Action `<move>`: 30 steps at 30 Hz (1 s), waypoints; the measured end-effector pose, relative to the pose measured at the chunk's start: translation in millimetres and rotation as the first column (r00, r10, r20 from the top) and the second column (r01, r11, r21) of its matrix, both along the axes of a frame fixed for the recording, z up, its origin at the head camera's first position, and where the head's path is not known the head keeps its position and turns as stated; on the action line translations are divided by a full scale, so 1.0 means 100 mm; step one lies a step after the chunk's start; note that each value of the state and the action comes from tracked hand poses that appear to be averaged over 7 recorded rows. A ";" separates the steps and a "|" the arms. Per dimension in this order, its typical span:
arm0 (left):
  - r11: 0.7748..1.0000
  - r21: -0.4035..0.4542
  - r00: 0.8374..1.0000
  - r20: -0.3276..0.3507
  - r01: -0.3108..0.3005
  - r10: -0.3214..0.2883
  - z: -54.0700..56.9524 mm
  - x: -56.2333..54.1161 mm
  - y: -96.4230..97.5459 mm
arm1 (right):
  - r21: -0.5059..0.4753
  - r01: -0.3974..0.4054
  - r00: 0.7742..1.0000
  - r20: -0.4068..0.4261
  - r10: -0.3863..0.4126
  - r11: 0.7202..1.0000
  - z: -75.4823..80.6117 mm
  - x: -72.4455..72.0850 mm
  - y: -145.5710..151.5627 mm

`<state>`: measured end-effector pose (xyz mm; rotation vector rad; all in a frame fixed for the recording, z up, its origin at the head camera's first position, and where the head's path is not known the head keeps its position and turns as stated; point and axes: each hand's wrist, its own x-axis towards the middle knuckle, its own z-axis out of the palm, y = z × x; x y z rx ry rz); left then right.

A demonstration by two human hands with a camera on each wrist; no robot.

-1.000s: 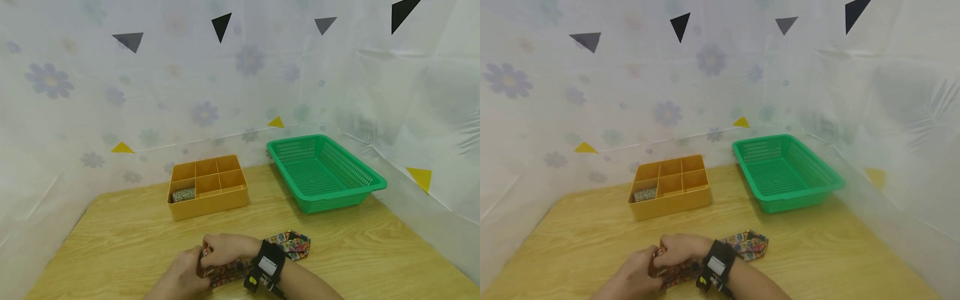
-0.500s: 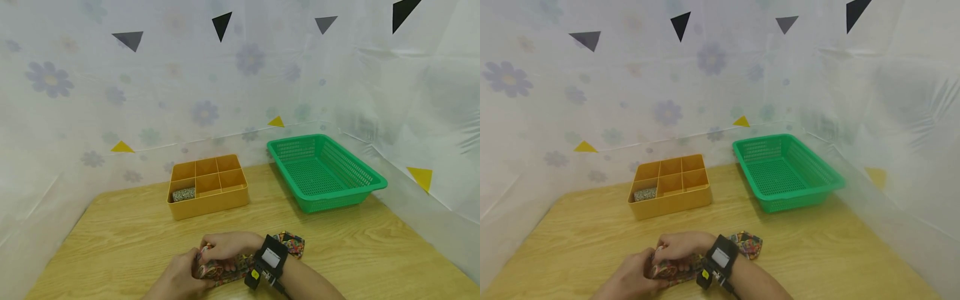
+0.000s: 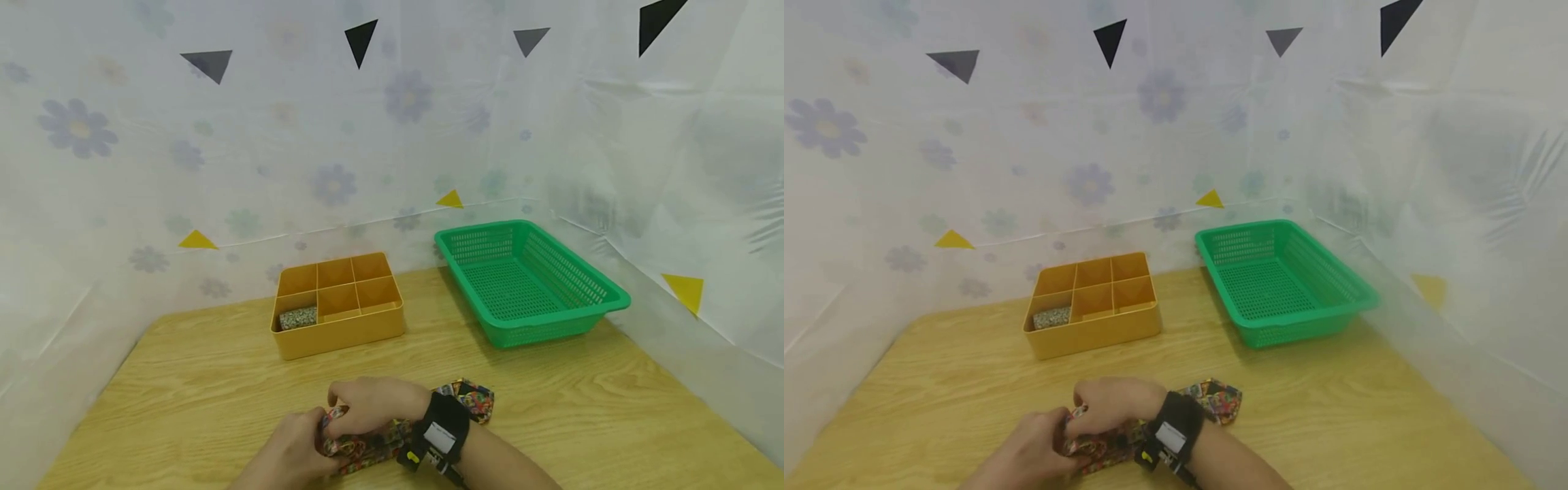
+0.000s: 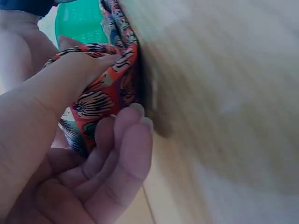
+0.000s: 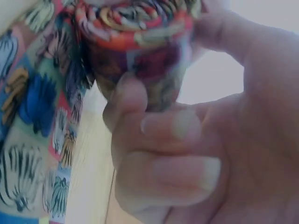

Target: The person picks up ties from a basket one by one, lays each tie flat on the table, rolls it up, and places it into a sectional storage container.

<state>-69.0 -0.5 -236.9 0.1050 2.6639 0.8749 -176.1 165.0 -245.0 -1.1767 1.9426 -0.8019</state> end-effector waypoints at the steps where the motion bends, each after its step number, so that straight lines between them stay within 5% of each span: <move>1: 1.000 -0.002 1.000 0.010 -0.002 0.002 0.01 -0.01 0.01 | -0.003 0.005 0.999 -0.045 -0.005 1.000 0.01 0.03 -0.01; 7: 1.000 0.001 1.000 0.005 0.012 -0.012 0.05 -0.04 0.10 | -0.018 0.046 0.993 -0.106 -0.048 0.999 -0.01 0.12 -0.05; 21: 0.998 0.068 1.000 0.014 0.008 -0.009 -0.02 0.02 0.01 | -0.024 0.010 0.999 0.041 -0.009 1.000 -0.05 0.02 -0.05; 26: 0.998 0.055 1.000 -0.013 -0.008 0.009 -0.04 0.04 -0.01 | -0.069 0.003 0.981 0.193 0.010 0.998 -0.11 -0.04 -0.04; 30: 0.996 0.081 0.999 -0.025 -0.027 0.029 -0.07 0.06 -0.04 | -0.084 -0.020 0.941 0.334 0.047 0.996 -0.15 -0.09 -0.01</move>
